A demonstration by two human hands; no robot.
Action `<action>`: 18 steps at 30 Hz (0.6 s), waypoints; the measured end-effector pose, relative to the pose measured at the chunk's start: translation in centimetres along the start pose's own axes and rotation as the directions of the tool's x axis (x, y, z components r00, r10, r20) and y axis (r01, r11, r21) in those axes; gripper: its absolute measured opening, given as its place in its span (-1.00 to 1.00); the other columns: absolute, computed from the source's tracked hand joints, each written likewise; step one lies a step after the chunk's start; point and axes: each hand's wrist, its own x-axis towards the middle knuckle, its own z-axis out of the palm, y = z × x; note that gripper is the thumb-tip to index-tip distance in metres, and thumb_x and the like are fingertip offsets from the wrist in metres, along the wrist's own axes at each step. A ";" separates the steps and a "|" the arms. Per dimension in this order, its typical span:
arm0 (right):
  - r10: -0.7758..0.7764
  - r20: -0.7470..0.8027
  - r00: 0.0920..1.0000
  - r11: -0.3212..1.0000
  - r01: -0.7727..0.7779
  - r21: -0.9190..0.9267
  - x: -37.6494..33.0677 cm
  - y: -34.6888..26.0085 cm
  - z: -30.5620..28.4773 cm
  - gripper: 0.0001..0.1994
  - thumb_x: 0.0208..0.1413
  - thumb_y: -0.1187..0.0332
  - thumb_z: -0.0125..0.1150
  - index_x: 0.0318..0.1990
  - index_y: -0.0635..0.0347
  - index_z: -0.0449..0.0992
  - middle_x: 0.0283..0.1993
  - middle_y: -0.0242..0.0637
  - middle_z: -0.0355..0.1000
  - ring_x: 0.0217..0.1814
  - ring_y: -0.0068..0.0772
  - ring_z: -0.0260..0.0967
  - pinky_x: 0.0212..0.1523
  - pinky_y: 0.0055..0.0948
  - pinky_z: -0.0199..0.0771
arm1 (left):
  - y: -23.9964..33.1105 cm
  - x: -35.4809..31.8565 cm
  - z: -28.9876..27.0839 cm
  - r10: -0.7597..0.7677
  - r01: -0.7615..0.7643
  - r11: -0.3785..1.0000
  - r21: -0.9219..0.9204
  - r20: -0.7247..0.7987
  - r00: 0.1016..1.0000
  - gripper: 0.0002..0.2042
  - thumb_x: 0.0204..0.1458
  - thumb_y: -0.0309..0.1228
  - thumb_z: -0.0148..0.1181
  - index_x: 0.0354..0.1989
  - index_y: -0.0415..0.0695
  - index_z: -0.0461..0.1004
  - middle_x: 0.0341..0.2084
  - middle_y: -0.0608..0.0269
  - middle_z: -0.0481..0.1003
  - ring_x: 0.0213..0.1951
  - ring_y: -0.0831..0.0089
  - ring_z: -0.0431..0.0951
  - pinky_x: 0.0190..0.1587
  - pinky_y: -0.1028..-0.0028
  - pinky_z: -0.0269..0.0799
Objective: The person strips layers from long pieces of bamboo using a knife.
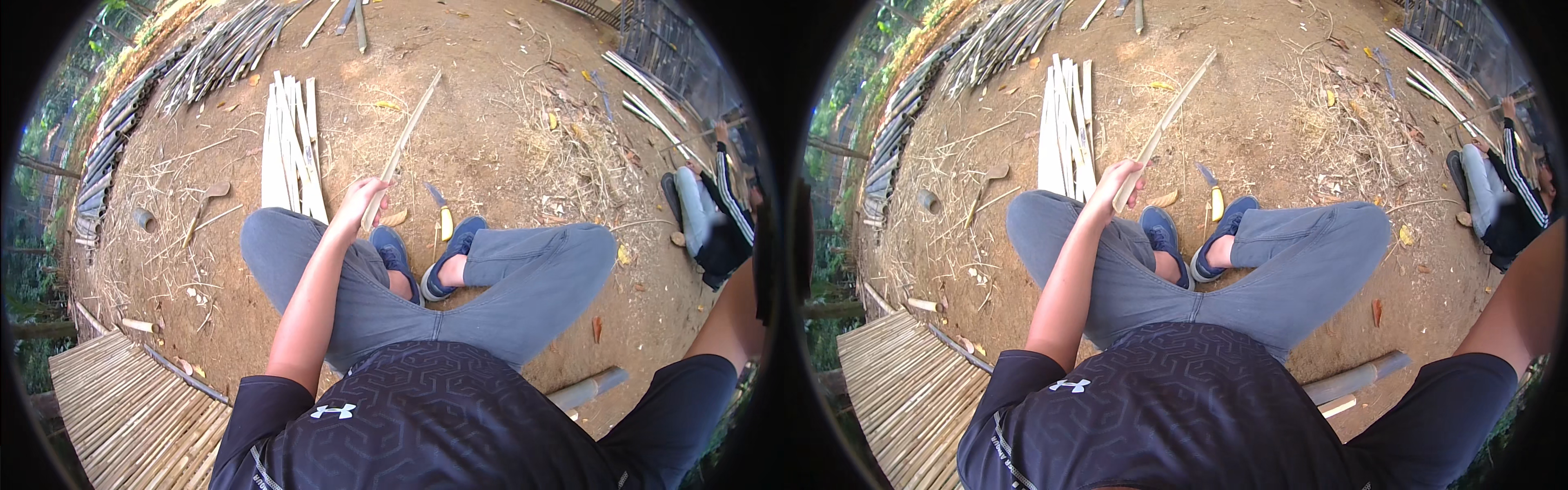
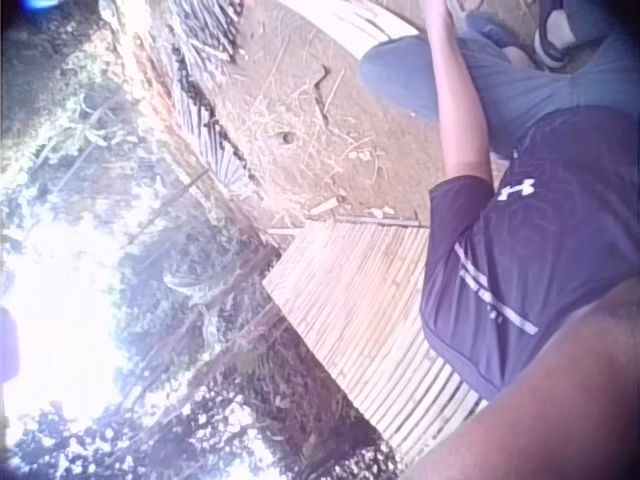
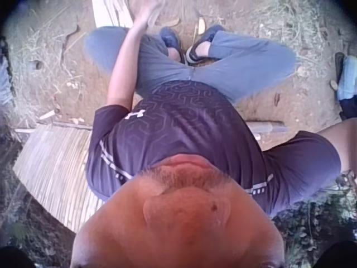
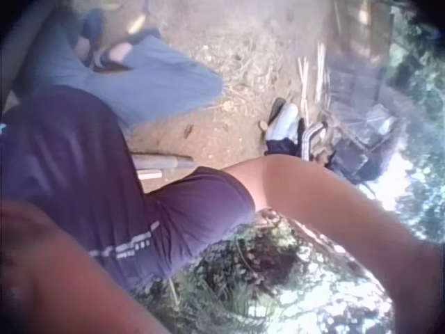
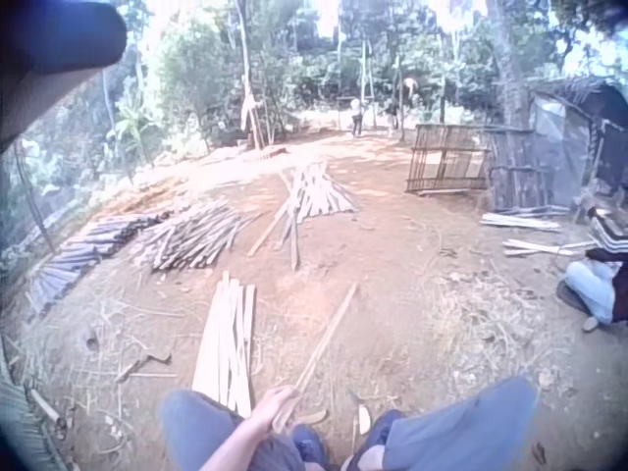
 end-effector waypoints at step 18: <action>-0.674 -0.654 0.344 0.658 0.682 -0.319 -19.3 -21.1 -35.2 -0.50 0.35 0.28 -0.09 0.36 0.32 0.09 0.36 0.10 0.14 0.33 -0.08 0.27 0.27 -0.16 0.32 | 0.2 -0.2 -0.1 -0.004 0.004 1.000 0.001 -0.016 1.000 -0.67 0.15 -0.23 0.00 -0.11 -0.26 0.43 -0.61 0.27 0.42 -0.76 0.51 0.37 -0.73 0.50 0.30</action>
